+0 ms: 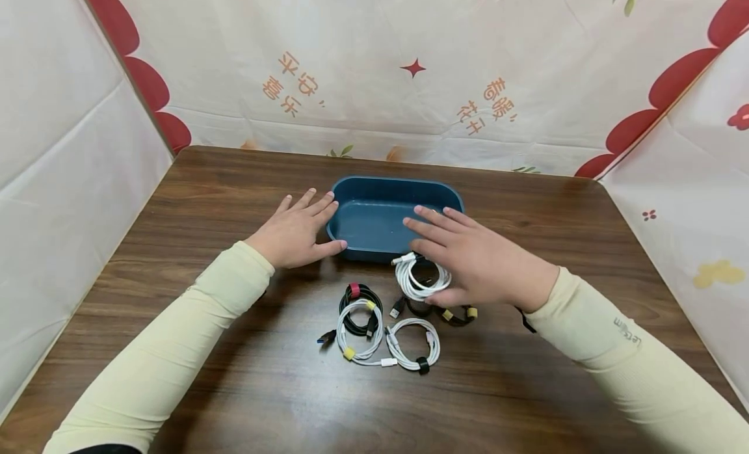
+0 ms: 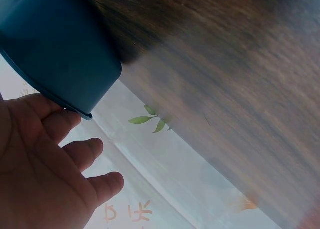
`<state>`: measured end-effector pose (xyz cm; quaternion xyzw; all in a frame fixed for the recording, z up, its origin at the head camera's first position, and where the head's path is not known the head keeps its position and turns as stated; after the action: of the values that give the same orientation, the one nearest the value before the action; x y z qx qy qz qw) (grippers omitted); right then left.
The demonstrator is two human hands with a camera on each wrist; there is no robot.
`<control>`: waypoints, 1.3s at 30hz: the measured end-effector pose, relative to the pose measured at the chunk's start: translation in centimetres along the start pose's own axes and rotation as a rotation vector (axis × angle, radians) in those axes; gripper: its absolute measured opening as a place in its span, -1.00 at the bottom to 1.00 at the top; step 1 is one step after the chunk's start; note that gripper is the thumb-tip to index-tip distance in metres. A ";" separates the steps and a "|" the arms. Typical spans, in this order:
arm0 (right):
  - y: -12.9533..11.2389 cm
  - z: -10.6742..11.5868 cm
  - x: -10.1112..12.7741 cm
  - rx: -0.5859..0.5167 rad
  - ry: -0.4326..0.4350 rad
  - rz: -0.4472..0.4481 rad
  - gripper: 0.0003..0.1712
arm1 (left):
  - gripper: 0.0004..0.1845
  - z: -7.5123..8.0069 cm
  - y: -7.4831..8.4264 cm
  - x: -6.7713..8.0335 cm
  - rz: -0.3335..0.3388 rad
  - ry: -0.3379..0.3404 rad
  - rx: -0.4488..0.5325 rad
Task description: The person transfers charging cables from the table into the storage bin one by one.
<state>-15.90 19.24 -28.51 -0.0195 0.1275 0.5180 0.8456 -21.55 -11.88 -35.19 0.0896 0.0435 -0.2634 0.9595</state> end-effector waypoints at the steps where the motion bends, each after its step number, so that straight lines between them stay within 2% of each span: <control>1: 0.3 0.1 -0.2 -0.001 0.000 -0.003 -0.10 | -0.04 0.0 0.0 0.0 0.001 0.001 0.001; 7: 2.4 0.6 -1.1 0.018 -0.021 -0.036 -0.10 | -0.03 -0.1 0.0 -0.1 0.000 0.005 0.001; 13: 3.9 0.2 -2.2 0.030 -0.085 -0.075 -0.07 | -0.04 -0.1 0.0 0.1 0.004 0.002 0.008; 28: 5.7 -1.9 -6.3 0.054 -0.212 -0.077 -0.08 | -0.05 -0.1 -0.1 0.1 0.018 -0.006 0.008; 39: 8.6 -4.2 -9.0 0.075 -0.292 -0.158 -0.08 | -0.05 -0.2 0.0 0.0 0.014 0.000 0.008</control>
<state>-28.19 14.74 -29.61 0.0776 0.0205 0.4421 0.8933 -21.51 -11.83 -35.36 0.0936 0.0416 -0.2567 0.9610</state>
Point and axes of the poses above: each hand's wrist, its own x-axis away from the middle knuckle, its own z-axis out of the back of the hand, y = z × x, the point moved 1 cm from there along -x, towards the middle knuckle, and after that the axes turned 11 degrees about y, right-handed, at the moved point
